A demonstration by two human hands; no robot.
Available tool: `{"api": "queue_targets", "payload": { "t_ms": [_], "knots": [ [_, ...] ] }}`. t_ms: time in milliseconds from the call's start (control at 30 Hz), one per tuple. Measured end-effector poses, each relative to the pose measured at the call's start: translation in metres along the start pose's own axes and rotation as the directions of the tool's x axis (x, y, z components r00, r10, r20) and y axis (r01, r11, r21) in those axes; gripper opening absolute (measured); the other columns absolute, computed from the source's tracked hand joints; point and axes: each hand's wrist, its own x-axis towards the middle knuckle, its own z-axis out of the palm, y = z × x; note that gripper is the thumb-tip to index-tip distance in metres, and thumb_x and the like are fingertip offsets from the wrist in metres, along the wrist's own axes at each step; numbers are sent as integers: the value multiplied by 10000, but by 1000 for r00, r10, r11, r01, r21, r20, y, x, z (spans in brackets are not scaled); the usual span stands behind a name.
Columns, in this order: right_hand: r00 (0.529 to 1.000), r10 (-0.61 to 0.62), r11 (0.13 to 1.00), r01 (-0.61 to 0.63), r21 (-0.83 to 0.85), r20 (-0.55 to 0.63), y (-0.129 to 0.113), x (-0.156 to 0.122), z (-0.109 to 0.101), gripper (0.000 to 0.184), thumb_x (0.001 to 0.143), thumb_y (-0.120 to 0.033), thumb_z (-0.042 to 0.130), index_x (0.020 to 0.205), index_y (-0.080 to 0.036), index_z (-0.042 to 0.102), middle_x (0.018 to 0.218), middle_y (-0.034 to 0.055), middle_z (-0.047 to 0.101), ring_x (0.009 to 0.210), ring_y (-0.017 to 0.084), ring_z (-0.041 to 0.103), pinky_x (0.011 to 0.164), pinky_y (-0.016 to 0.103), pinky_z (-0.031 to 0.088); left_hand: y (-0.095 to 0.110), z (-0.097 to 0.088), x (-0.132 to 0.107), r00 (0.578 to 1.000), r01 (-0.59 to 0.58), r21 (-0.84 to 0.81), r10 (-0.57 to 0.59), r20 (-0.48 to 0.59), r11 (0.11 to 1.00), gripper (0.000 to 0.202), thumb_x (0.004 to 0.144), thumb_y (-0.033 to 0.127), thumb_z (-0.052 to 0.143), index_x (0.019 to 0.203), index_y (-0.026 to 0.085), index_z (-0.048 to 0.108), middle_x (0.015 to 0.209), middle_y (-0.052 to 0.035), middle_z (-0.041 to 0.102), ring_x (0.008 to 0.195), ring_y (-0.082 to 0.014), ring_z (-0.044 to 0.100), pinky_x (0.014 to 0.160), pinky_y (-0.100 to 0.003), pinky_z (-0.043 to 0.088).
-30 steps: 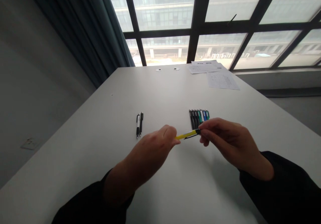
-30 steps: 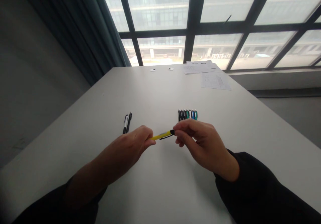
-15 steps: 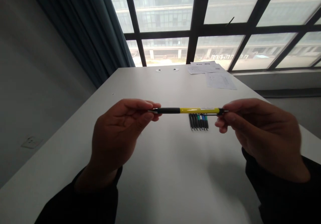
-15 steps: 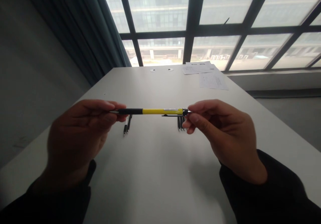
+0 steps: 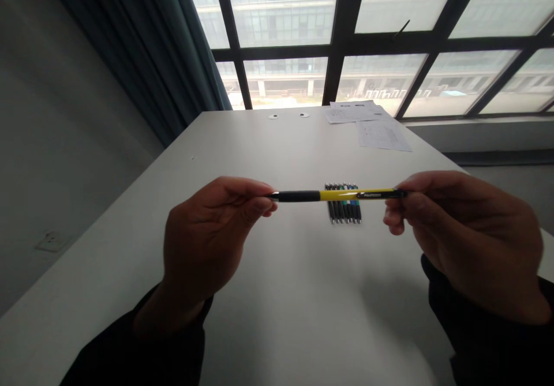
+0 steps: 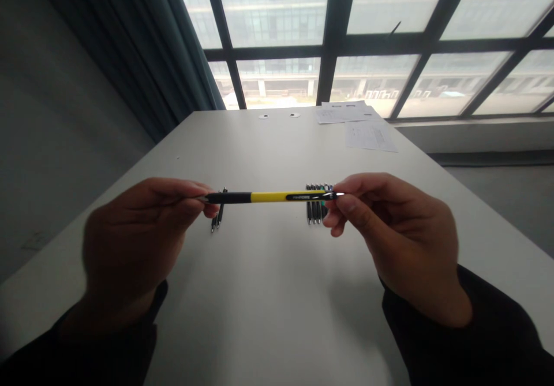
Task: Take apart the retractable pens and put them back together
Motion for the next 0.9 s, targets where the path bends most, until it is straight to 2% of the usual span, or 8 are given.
{"api": "queue_targets", "payload": {
  "t_ms": [300, 533, 700, 900],
  "knots": [
    [1000, 12, 1000, -11, -17, 8, 3, 2, -1, 117, 870, -240, 751, 986, -229, 745, 745, 25, 735, 607, 174, 680, 525, 313, 598, 2, 0, -1, 991, -133, 216, 130, 26, 967, 51, 881, 245, 724, 917, 211, 736, 798, 14, 756, 694, -120, 714, 611, -210, 581],
    [999, 35, 994, -32, -101, 24, 7, 2, -1, 95, 897, -304, 724, 934, -217, 728, 698, 14, 691, 558, 154, 639, 471, 284, 522, -7, -8, 1, 968, -238, 274, 205, 143, 932, 49, 909, 247, 686, 920, 212, 719, 786, 21, 743, 689, -117, 705, 601, -216, 542],
    [998, 36, 983, -27, -184, 45, 8, 1, -2, 125, 936, -332, 673, 901, -214, 691, 631, -10, 633, 515, 132, 588, 441, 263, 433, -4, -6, 2, 953, -277, 243, 233, 195, 930, 119, 947, 223, 624, 862, 203, 704, 739, 28, 733, 646, -100, 687, 586, -206, 522],
    [1000, 15, 974, -10, -228, 21, 2, 1, 4, 217, 954, -357, 643, 799, -207, 666, 523, -39, 534, 437, 101, 486, 412, 257, 353, -2, -4, 2, 955, -248, 204, 204, 213, 947, 160, 963, 200, 591, 847, 197, 701, 722, 32, 726, 625, -86, 676, 577, -193, 525]
  ]
}}
